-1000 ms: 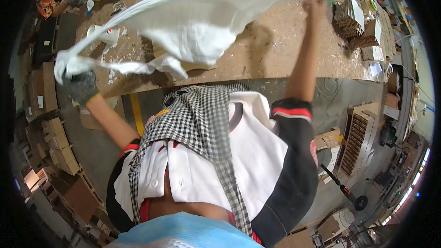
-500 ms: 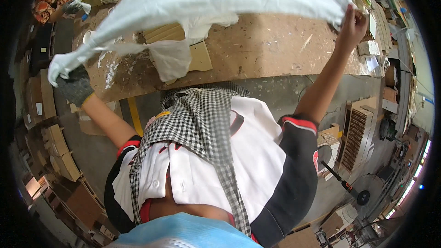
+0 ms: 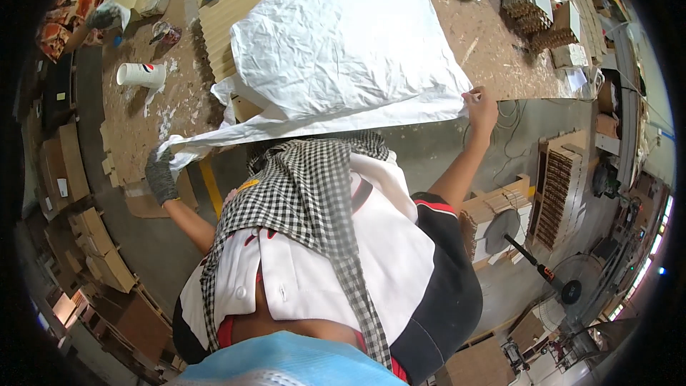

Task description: The person organizes wooden furniture components on a workbench, cleans the surface of a larger piece using a small blue sponge, and then unfolds a large white sheet to wrap an object.

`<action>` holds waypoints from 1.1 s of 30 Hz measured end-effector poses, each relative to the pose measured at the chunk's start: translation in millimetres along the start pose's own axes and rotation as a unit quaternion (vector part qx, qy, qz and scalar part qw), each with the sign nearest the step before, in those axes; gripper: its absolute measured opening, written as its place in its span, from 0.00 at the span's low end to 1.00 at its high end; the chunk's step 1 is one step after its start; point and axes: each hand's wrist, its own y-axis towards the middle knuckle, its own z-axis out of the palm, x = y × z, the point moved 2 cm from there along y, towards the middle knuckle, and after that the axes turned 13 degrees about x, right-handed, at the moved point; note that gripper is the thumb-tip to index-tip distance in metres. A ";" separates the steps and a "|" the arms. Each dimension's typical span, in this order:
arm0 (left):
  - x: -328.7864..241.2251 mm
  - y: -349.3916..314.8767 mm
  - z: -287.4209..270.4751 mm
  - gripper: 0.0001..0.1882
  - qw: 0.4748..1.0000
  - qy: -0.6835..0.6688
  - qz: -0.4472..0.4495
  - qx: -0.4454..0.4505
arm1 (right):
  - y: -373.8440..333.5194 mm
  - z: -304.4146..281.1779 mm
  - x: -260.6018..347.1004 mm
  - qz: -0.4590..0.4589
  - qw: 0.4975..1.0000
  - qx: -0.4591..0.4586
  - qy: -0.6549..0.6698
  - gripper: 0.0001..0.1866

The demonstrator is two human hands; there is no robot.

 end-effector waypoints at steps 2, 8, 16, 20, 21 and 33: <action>-5.7 -0.6 -1.5 0.14 0.993 0.110 0.032 0.023 | -4.3 -13.7 22.1 -0.056 0.992 -0.063 -0.089 0.15; -25.2 7.3 8.5 0.14 0.956 0.261 0.117 0.068 | -121.0 -165.0 217.0 -0.468 0.750 -0.002 0.468 0.05; -18.1 -4.9 24.4 0.16 0.936 0.316 0.135 0.081 | -181.9 -184.7 334.9 -0.541 0.250 0.544 0.591 0.11; -28.6 -20.9 28.3 0.16 0.949 0.271 0.126 0.098 | -187.6 -174.7 340.8 -0.478 0.198 0.598 0.612 0.10; -27.7 -25.7 28.1 0.16 0.952 0.264 0.120 0.096 | -187.5 -173.5 344.9 -0.467 0.206 0.609 0.608 0.09; -24.8 -58.0 43.5 0.16 0.956 0.259 0.107 0.082 | -181.4 -155.9 356.5 -0.381 0.123 0.711 0.578 0.08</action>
